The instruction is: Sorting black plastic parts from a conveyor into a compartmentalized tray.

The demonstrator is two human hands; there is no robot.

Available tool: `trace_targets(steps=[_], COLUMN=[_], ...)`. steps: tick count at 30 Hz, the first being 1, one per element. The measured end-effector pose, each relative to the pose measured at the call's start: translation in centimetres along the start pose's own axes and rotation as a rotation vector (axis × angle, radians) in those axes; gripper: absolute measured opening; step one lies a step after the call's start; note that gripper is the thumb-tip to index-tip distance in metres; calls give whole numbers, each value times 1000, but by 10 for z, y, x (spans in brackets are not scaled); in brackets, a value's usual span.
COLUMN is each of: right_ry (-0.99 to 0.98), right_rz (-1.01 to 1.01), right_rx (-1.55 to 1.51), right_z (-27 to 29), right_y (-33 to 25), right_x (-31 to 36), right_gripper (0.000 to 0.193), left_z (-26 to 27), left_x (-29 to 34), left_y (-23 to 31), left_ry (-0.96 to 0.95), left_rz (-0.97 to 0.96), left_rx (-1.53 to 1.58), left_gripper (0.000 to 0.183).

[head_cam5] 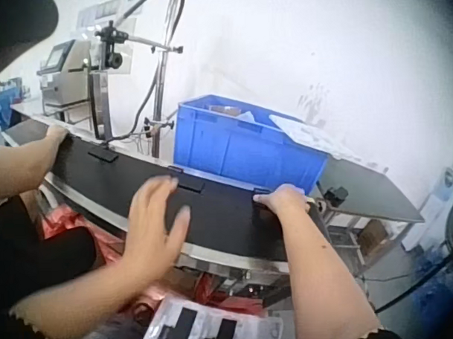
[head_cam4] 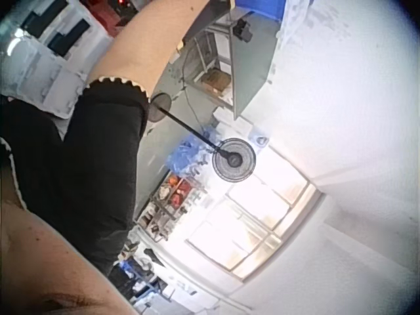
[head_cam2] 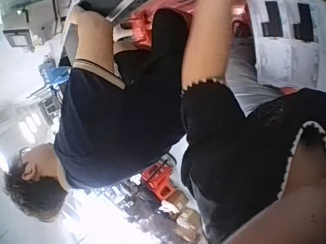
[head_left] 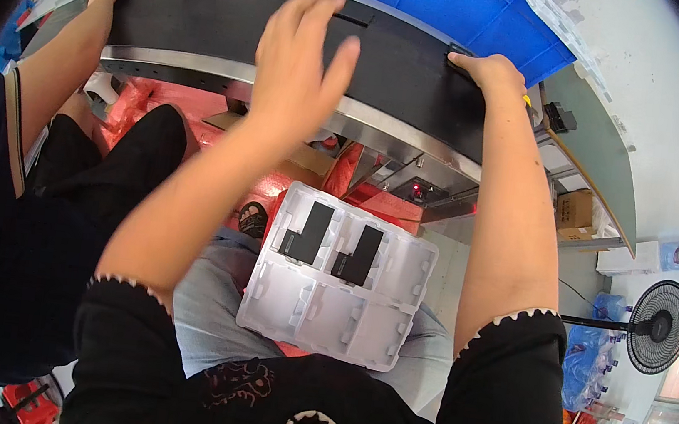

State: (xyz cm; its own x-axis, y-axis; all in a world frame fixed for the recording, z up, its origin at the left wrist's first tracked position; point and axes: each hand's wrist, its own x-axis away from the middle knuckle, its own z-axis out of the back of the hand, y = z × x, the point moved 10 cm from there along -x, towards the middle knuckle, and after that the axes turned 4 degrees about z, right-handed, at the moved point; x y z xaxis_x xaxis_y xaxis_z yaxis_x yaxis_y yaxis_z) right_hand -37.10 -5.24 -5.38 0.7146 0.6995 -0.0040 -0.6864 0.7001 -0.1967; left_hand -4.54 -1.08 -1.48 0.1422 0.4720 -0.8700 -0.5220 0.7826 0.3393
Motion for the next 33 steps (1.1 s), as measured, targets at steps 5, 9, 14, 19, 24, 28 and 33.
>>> trace_targets(steps=[5, 9, 14, 19, 24, 28, 33], right_ry=[317, 298, -236, -499, -90, 32, -166], right_rz=[204, 532, 399, 115, 563, 675, 890], right_rx=[-1055, -1255, -1078, -1007, -445, -414, -109], right_z=[22, 65, 6, -133, -155, -135, -178], right_y=[20, 36, 93, 184, 190, 163, 156], right_x=[22, 116, 212, 227, 230, 275, 348], right_gripper=[45, 37, 42, 37, 37, 41, 53], left_z=[-126, -215, -134, -132, -93, -2, 70], left_x=[-51, -46, -65, -63, -34, 23, 158], left_y=[-104, -129, -51, -32, -23, -7, -3], left_ry=[-329, -1003, -658, -580, -794, -589, -519], left_rz=[50, 42, -108, 13, 393, 527, 991], left_rx=[-460, -321, -449, -363, -117, 213, 450], left_gripper=[53, 47, 33, 36, 40, 28, 15])
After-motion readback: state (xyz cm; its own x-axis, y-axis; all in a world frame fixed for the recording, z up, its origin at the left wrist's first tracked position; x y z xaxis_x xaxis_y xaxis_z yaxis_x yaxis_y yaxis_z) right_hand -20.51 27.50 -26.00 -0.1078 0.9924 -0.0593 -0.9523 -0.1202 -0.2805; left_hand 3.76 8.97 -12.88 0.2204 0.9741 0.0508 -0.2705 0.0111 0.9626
